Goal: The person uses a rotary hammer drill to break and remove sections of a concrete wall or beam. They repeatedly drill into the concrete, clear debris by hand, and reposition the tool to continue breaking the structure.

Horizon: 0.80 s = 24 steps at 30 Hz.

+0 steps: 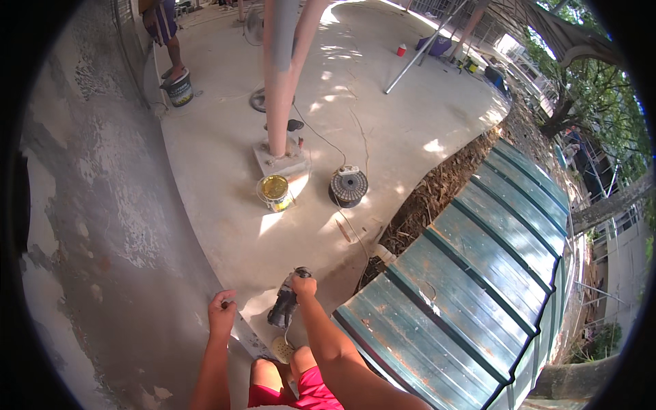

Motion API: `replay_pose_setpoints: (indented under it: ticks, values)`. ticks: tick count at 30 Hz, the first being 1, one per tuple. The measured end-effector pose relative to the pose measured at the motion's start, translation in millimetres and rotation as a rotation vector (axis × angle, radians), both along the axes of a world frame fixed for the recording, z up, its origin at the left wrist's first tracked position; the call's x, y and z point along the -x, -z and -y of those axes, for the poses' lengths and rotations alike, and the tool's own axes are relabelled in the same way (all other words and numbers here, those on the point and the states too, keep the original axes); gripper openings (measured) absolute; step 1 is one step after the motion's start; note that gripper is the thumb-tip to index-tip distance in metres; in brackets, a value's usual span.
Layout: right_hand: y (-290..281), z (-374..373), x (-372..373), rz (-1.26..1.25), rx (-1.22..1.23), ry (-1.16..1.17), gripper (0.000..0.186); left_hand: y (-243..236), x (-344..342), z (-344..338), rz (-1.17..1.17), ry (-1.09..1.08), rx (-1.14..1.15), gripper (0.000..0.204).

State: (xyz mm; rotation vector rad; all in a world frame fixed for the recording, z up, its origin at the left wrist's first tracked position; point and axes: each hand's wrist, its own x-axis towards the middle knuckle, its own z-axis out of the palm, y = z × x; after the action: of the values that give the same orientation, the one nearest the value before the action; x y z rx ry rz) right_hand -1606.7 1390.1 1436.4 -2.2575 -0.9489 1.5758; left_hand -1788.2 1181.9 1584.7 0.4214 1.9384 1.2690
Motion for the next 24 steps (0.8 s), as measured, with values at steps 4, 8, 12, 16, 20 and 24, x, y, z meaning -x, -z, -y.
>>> replay_pose_setpoints:
  ticks: [4, 8, 12, 16, 20, 24]
  values:
    - [-88.3, -57.3, 45.0, -0.208, -0.072, 0.104, 0.029, -29.4, 32.5, -60.5, -0.146, 0.194, 0.022, 0.031]
    - [-134.7, -150.4, 52.1, -0.34, -0.179, 0.179, 0.047, -51.8, 57.9, -113.2, -0.238, 0.511, 0.179, 0.037]
    - [-158.2, -284.2, 33.1, -0.503, -0.123, 0.342, 0.04, -70.1, 92.0, -190.3, -0.245, 0.68, 0.399, 0.039]
    - [-103.2, -452.6, -4.9, -0.41, -0.213, 0.452, 0.04, -48.8, 111.0, -310.9, -0.337, 0.765, 0.482, 0.041]
    - [-90.5, -577.7, -50.4, -0.336, -0.218, 0.591, 0.037, -65.7, 122.9, -464.9, -0.38, 0.803, 0.536, 0.035]
    - [-34.5, -689.6, -133.0, -0.247, -0.191, 0.586, 0.03, -50.7, 92.7, -647.3, -0.457, 0.876, 0.43, 0.031]
